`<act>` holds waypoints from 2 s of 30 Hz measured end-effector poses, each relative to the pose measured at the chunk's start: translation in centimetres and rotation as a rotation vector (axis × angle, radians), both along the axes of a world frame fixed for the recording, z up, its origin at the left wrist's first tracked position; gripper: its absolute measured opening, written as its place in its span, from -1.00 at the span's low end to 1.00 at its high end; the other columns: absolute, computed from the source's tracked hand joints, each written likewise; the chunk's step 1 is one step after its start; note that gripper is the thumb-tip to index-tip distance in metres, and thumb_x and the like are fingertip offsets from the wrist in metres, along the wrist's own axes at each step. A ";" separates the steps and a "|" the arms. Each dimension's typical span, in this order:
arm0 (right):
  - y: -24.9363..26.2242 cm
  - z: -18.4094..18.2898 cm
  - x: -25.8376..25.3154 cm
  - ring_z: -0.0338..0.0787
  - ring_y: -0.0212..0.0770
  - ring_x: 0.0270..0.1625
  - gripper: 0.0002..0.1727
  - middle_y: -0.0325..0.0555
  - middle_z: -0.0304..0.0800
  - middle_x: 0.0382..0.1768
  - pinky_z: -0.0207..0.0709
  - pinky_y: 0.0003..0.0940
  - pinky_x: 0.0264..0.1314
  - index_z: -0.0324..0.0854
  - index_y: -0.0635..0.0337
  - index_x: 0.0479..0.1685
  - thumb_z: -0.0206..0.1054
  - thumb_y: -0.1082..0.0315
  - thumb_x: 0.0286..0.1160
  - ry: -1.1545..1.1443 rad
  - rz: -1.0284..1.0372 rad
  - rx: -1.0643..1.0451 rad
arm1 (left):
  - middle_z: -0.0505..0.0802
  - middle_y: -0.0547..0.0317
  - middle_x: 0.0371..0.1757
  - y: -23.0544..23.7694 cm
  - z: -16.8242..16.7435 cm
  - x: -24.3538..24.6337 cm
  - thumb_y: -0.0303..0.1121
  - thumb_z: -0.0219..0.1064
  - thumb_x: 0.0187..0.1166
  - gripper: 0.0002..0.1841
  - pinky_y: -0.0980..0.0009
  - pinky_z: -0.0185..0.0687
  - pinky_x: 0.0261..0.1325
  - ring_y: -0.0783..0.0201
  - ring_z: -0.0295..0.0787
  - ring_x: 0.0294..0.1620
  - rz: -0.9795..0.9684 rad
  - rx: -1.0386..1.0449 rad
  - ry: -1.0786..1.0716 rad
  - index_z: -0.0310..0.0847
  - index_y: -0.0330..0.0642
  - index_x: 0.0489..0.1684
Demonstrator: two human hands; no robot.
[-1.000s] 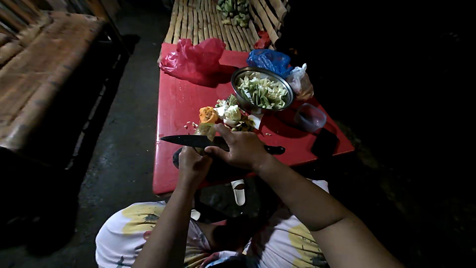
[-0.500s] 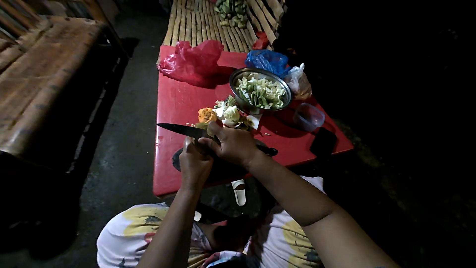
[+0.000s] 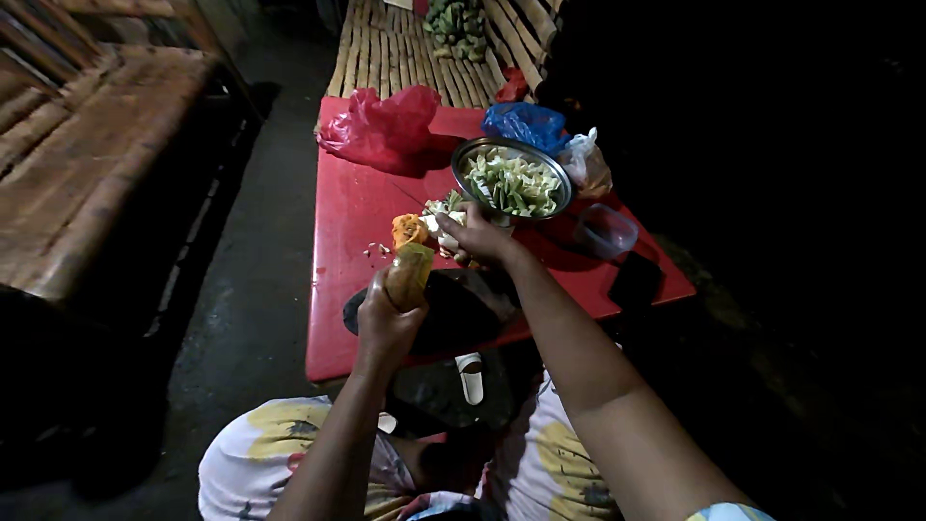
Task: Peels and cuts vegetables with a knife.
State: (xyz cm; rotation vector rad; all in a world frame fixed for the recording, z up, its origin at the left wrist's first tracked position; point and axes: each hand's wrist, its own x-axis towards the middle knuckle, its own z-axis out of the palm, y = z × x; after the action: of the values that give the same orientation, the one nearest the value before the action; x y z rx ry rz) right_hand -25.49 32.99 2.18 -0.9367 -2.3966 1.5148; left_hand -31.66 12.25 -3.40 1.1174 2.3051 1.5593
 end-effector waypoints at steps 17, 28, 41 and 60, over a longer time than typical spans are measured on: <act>1.9 0.1 0.2 0.69 -0.26 -0.48 -0.46 0.05 0.74 -0.07 0.54 -0.40 -0.45 -0.06 -0.09 0.79 -0.03 0.20 0.93 0.053 -0.062 -0.170 | 0.81 -0.11 0.10 -0.5 0.4 -0.2 -0.42 0.51 0.34 -0.38 0.08 0.69 0.18 0.15 0.79 0.07 -0.046 0.005 -0.046 0.48 -0.31 0.48; 3.3 0.1 0.4 0.75 0.08 -0.20 -0.35 0.24 0.70 0.00 0.63 0.08 -0.09 0.52 0.27 0.35 -0.20 -0.13 0.92 -0.102 -0.092 0.155 | 0.81 -0.16 0.07 -0.4 0.4 -0.2 -0.40 0.53 0.34 -0.38 -0.02 0.69 0.16 0.08 0.80 0.05 -0.039 -0.021 -0.061 0.49 -0.31 0.46; -1.0 2.3 4.1 0.81 -0.07 0.00 -0.53 0.03 0.82 0.00 0.65 0.10 0.16 0.57 0.10 0.48 0.24 0.04 0.77 0.138 0.447 0.371 | 0.82 0.01 0.10 -1.1 0.6 -1.4 -0.46 0.50 0.13 -0.31 0.22 0.74 0.15 0.31 0.79 0.04 -0.197 -0.006 -0.208 0.52 -0.25 0.44; -5.2 3.7 7.1 0.87 0.06 -0.21 0.04 0.00 0.87 -0.25 0.70 0.23 -0.14 0.13 -0.08 0.89 0.13 -0.51 0.47 -0.073 0.657 0.763 | 0.89 0.40 -0.06 -2.4 -0.1 -3.4 -0.47 0.57 0.11 -0.43 0.52 0.81 0.04 0.55 0.83 -0.06 -0.509 0.160 -0.427 0.65 -0.05 0.25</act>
State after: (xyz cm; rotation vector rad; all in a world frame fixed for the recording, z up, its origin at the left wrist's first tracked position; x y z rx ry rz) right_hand -18.42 27.83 5.85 -0.0353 -3.1083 0.5163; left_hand -35.11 9.84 -3.50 1.1484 1.5033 1.5941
